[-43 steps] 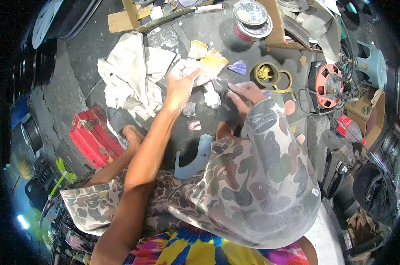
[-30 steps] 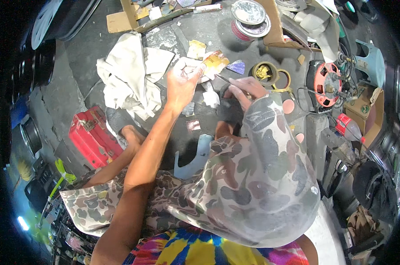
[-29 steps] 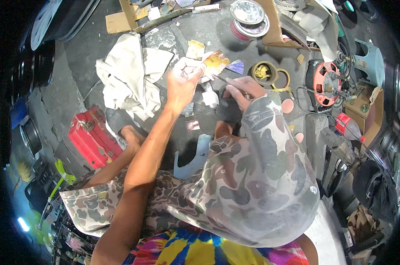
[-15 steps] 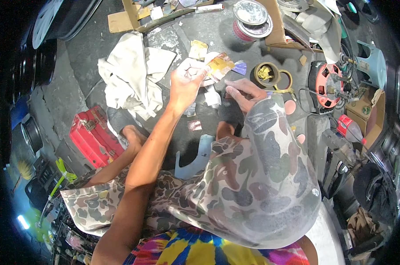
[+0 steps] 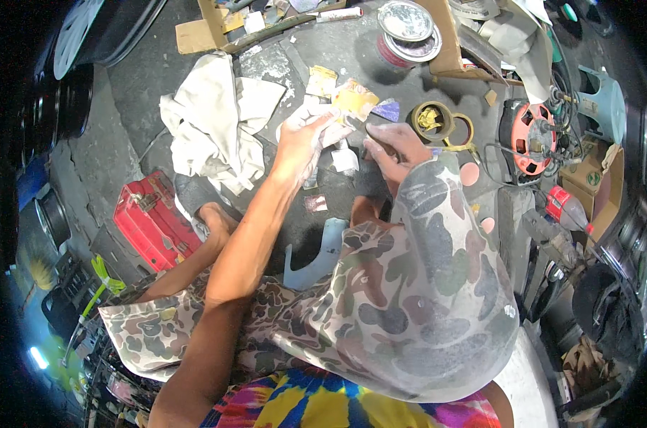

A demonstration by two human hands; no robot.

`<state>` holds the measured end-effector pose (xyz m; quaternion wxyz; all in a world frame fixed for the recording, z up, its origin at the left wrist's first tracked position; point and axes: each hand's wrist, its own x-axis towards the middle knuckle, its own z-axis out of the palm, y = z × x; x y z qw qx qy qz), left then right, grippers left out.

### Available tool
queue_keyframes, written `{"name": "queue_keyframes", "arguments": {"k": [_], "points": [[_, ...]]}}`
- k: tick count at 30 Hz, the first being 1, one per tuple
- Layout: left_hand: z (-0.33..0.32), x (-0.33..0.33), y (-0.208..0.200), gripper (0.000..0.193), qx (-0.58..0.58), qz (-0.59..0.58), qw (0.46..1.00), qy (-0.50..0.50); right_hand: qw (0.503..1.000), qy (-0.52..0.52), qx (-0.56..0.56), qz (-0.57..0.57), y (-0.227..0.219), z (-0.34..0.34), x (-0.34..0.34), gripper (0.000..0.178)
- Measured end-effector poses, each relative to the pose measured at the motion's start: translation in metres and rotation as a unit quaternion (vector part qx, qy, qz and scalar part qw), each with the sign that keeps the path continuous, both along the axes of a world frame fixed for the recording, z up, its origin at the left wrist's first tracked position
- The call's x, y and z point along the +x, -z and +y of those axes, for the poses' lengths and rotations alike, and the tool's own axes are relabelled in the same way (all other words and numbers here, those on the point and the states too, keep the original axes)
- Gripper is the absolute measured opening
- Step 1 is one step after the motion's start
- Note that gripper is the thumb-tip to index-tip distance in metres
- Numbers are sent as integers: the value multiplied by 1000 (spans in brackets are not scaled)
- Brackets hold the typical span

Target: Sanding and applying filler to a car wheel center cap for restoration.

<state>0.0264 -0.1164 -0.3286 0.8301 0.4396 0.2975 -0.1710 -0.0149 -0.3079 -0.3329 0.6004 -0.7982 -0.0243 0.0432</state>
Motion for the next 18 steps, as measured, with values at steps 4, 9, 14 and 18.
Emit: {"name": "queue_keyframes", "arguments": {"k": [4, 9, 14, 18], "points": [[4, 0, 1, 19, 41, 13, 999, 2, 986, -67, -77, -132, -3, -6, -5, 24], [8, 1, 5, 13, 201, -104, 971, 79, 997, -31, -67, 18, -24, -14, 2, 22], [8, 0, 2, 10, 285, -152, 938, 127, 998, -44, 16, 45, -13, -8, 2, 22], [7, 2, 1, 9, 252, -155, 947, 123, 998, -14, -13, 65, -20, -12, 3, 20]]}}
